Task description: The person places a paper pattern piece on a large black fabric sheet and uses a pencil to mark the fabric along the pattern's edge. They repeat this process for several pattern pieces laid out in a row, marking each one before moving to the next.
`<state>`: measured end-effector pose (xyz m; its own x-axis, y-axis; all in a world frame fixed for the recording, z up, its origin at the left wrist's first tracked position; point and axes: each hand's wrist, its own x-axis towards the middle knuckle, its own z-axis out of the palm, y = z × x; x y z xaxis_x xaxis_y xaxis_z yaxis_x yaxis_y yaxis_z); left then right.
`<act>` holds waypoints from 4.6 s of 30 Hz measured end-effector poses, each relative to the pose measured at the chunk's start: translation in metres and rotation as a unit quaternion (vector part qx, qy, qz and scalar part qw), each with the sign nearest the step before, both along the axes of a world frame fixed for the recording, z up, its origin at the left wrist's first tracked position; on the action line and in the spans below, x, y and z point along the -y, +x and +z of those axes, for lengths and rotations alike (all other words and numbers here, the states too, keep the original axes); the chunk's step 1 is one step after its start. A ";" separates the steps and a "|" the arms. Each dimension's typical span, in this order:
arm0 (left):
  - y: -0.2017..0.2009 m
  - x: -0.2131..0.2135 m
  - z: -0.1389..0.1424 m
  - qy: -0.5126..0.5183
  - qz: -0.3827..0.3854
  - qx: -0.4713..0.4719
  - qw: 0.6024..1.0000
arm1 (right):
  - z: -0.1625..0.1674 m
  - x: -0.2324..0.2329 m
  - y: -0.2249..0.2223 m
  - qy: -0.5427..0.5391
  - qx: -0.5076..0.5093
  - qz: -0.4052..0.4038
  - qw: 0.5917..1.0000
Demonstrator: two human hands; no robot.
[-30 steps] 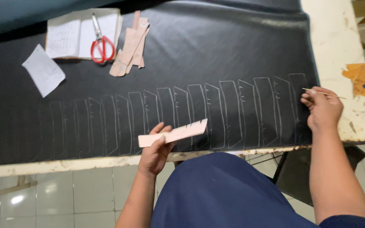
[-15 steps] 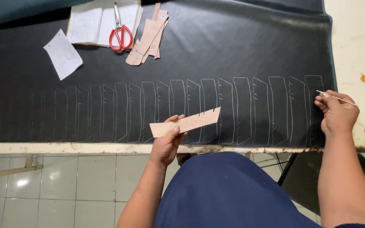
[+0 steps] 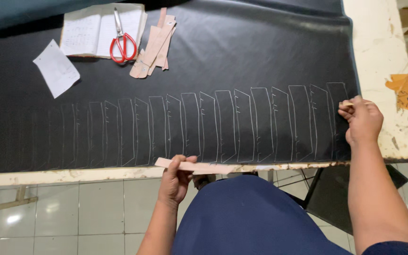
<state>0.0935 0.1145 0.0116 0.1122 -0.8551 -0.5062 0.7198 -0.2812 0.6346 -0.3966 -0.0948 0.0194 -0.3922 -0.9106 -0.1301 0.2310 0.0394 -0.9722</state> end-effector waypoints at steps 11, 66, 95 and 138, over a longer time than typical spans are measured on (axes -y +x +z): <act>0.037 -0.009 0.003 0.071 0.176 0.006 0.982 | 0.012 -0.022 0.036 0.129 -0.555 0.119 0.813; 0.276 0.050 0.009 0.095 0.087 0.580 0.804 | -0.017 0.032 0.249 -0.023 -0.264 0.098 0.959; 0.298 0.048 -0.016 0.095 0.095 0.454 0.881 | -0.009 -0.012 0.244 0.006 -0.263 0.021 0.964; 0.387 0.046 -0.017 0.017 -0.029 0.399 0.916 | -0.014 -0.143 0.346 -0.010 -0.262 -0.032 0.965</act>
